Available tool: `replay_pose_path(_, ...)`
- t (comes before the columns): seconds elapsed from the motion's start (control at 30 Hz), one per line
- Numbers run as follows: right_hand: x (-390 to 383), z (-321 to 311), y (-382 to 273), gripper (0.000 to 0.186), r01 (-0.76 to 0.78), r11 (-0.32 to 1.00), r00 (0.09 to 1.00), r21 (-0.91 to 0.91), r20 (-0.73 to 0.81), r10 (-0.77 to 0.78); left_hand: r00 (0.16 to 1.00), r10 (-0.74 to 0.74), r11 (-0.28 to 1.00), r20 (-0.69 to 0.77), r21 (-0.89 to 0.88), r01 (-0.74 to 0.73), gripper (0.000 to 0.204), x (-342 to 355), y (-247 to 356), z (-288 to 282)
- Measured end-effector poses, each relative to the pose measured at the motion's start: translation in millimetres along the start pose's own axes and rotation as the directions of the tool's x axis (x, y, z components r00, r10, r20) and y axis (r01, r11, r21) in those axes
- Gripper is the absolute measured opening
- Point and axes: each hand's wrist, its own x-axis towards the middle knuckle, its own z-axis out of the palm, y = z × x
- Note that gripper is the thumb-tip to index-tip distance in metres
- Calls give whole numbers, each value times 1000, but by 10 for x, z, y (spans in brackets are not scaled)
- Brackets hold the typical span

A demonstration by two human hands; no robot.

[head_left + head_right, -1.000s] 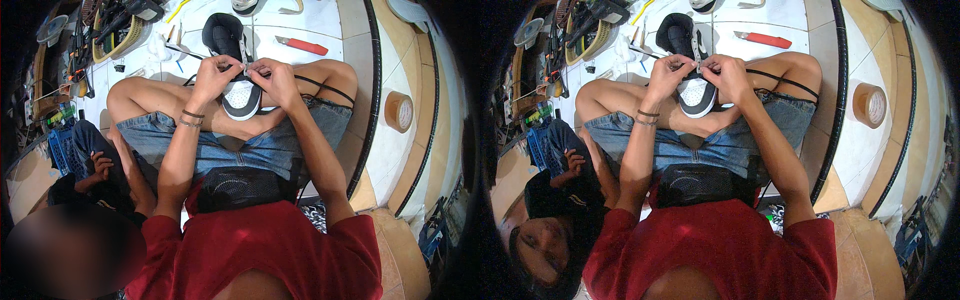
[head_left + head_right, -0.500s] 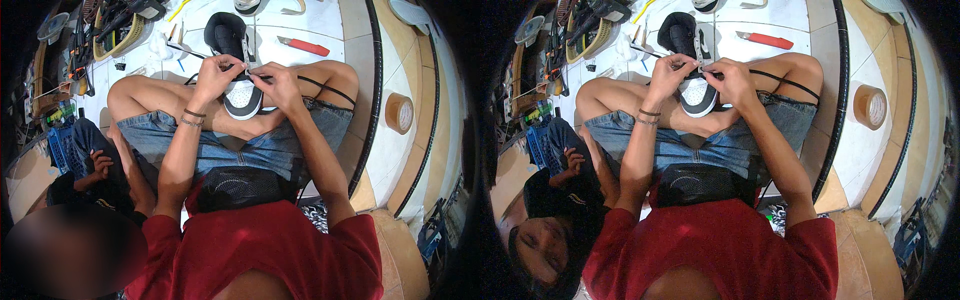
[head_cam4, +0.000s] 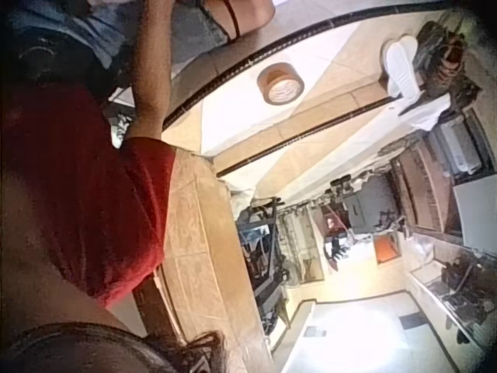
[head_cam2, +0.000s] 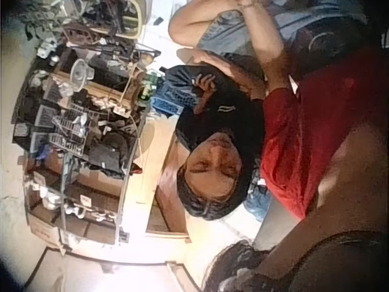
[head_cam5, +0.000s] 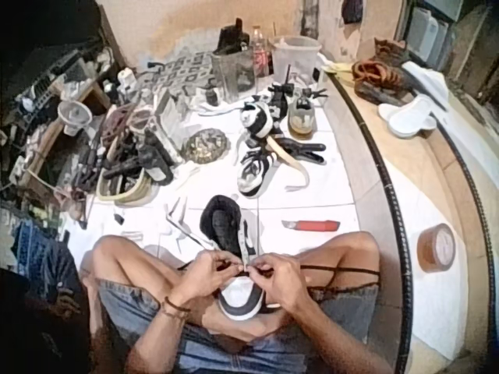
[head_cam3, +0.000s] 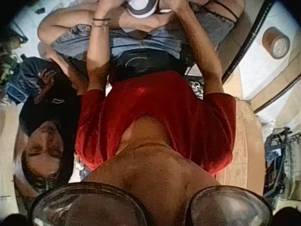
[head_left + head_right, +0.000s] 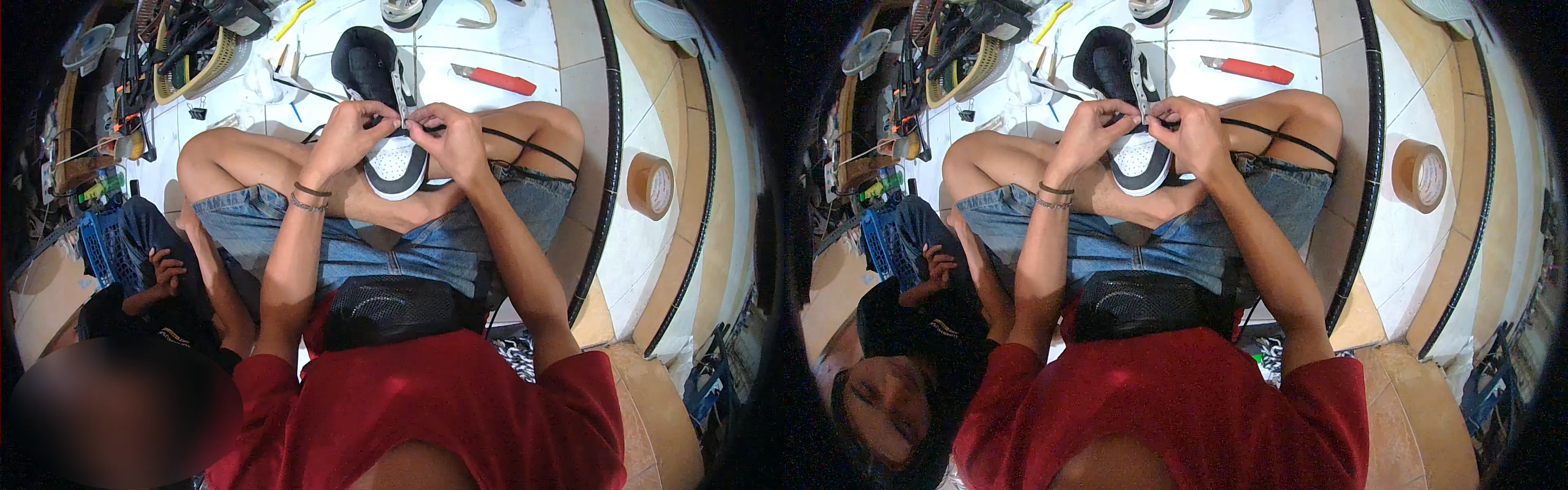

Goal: Replacing and securing the lace or aglet on a sneaker using tape and a knife.

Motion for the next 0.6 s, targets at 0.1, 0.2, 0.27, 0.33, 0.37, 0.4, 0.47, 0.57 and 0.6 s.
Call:
replay_pose_path(0.1, 22, -23, -47, 18, -36, 999, 999, 26, 30, 35, 1000, -3, 999, -5, -41, 3, 16, 6, -76, 13)
replay_pose_path(0.2, 30, -27, -14, 18, -58, 996, 998, 65, 42, 55, 1000, -20, 993, 1, -119, 20, 15, 22, -105, 43)
replay_pose_path(0.27, 30, -31, -35, 18, -47, 999, 998, 22, 37, 46, 1000, -19, 996, 4, -85, 19, 15, 15, -82, 42)
replay_pose_path(0.33, 41, -50, -71, 17, -35, 999, 999, 28, 37, 34, 1000, 12, 996, -6, -91, -12, 13, 20, -125, 68)
replay_pose_path(0.37, 50, -58, -82, 17, -27, 999, 999, 35, 46, 26, 999, 43, 997, -32, -59, -44, 13, 17, -133, 80)
replay_pose_path(0.4, 63, -59, -91, 17, -20, 999, 998, 42, 54, 17, 996, 74, 997, -59, -26, -76, 13, 13, -142, 88)
replay_pose_path(0.47, 77, -45, -60, 17, -22, 997, 998, 71, 61, 18, 997, 40, 999, -66, -15, -41, 13, 1, -56, 83)
replay_pose_path(0.57, 65, -56, -50, 19, -14, 994, 998, 112, 70, 6, 996, 44, 999, -77, 35, -42, 14, 2, -64, 99)
replay_pose_path(0.6, 64, -63, -47, 19, -4, 994, 998, 112, 64, -4, 995, 53, 998, -81, 41, -50, 14, 0, -63, 94)
